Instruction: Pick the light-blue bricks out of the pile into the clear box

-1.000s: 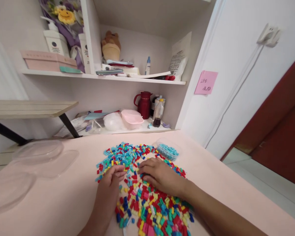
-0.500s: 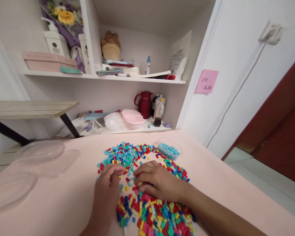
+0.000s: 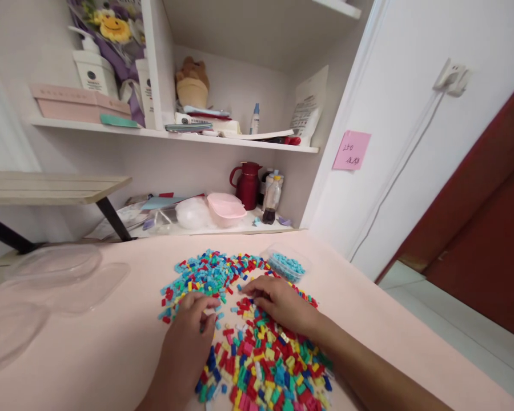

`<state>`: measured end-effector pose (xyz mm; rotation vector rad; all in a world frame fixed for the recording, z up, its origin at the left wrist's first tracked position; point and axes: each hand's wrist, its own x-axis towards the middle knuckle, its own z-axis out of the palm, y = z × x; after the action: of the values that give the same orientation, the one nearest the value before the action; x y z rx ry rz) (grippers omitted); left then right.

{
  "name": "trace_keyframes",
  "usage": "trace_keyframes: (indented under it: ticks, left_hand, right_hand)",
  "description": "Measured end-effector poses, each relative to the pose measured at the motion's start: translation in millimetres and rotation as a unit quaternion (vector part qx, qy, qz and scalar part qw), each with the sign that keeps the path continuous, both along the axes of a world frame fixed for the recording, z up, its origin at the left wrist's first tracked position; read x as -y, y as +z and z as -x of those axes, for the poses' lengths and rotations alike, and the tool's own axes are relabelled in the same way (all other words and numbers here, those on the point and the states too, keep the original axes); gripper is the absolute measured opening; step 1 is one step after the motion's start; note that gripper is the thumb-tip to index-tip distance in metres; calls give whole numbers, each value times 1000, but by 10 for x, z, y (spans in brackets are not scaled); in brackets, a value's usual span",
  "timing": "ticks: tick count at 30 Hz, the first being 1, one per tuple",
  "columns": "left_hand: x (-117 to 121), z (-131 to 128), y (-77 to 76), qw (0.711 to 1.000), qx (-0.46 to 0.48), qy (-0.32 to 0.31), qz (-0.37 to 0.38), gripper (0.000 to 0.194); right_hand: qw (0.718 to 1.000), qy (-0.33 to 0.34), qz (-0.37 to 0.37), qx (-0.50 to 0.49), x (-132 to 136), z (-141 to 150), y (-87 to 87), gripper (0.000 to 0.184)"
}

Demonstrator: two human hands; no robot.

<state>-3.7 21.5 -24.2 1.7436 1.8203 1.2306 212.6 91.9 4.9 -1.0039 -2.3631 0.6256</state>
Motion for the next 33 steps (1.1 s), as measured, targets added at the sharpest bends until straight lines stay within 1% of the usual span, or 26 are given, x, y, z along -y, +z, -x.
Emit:
trace_keyframes:
  ticks: [3, 5, 7, 10, 14, 16, 17, 20, 22, 25, 27, 30, 33]
  left_hand:
    - [-12, -4, -29, 1000, 15, 3, -8, 25]
    - [-24, 7, -54, 1000, 20, 7, -9, 30]
    - [-30, 21, -76, 1000, 14, 0, -3, 37]
    - [-21, 28, -84, 1000, -3, -27, 8, 44]
    - [-7, 8, -54, 999, -26, -24, 11, 42]
    - [-3, 5, -34, 998, -54, -22, 5, 41]
    - [1, 8, -22, 997, -73, -21, 4, 41]
    - [29, 18, 26, 991, -132, -13, 15, 40]
    - [57, 19, 67, 986, -160, -2, 34, 39]
    - [94, 3, 113, 982, -176, 11, 72, 37]
    - [108, -13, 122, 981, -176, 8, 87, 36]
    - [113, -35, 116, 980, -184, 0, 76, 37]
    - [113, -54, 118, 979, -191, 1, 75, 36]
  right_hand:
    - [998, -30, 40, -48, -55, -43, -16, 30]
    - [993, -43, 80, -74, -80, -60, -24, 30]
    - [991, -46, 94, -84, -97, -68, -37, 30]
    - [994, -37, 66, -76, -113, -74, -60, 30]
    - [997, -39, 31, -63, -101, -71, -40, 29]
    - [997, -41, -4, -64, -60, -50, 2, 27]
    - [997, -29, -25, -64, -30, -31, 24, 26]
    - [995, 38, -90, -32, 75, 52, 57, 24]
    - [991, 55, -120, 2, 130, 110, 36, 23]
    - [988, 43, -142, 32, 164, 168, -18, 20]
    - [986, 51, -153, 43, 168, 182, -35, 18]
    - [981, 74, -170, 62, 170, 183, -27, 15]
    - [979, 85, -171, 70, 164, 183, -29, 14]
